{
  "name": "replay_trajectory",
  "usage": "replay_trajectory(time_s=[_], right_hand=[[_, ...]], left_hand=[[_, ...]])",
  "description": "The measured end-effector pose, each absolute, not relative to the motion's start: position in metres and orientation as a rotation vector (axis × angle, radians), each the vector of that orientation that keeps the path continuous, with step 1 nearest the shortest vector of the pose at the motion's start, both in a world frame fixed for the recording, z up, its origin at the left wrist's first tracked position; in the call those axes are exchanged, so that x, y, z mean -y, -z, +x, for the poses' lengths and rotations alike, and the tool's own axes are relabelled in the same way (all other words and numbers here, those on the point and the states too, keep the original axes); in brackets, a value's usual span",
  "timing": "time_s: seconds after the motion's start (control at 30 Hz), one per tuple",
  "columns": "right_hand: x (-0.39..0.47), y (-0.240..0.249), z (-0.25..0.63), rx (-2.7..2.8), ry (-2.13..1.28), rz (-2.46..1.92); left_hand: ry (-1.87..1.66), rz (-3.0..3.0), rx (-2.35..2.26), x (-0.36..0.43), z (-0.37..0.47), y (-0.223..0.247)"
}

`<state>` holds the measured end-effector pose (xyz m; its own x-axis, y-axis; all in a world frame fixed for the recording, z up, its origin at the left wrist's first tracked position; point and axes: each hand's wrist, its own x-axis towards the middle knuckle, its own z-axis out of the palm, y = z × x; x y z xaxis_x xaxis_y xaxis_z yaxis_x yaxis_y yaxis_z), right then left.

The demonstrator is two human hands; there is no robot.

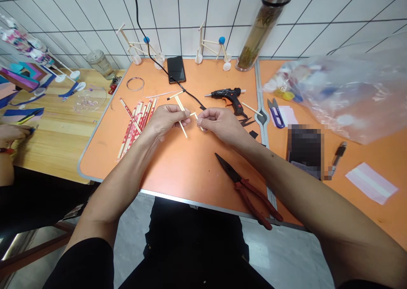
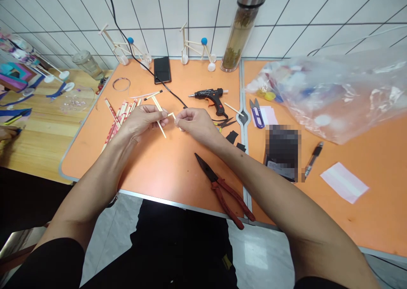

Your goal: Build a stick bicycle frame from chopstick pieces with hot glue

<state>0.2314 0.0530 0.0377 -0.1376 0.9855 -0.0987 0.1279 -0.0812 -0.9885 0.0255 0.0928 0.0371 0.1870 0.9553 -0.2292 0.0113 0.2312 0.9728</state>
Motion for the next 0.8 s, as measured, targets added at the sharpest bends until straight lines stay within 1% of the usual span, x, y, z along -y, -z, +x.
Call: replay_trajectory(time_s=[0.47,0.8], right_hand=[[-0.054,-0.034,0.233,1.367,-1.322,-1.285],[-0.053,-0.034,0.233,1.376,-1.322,-1.278]], left_hand=[[-0.896,1.117,-1.192,-0.091,0.026,-0.039],[-0.871,1.094,-1.211,-0.086,0.03,-0.053]])
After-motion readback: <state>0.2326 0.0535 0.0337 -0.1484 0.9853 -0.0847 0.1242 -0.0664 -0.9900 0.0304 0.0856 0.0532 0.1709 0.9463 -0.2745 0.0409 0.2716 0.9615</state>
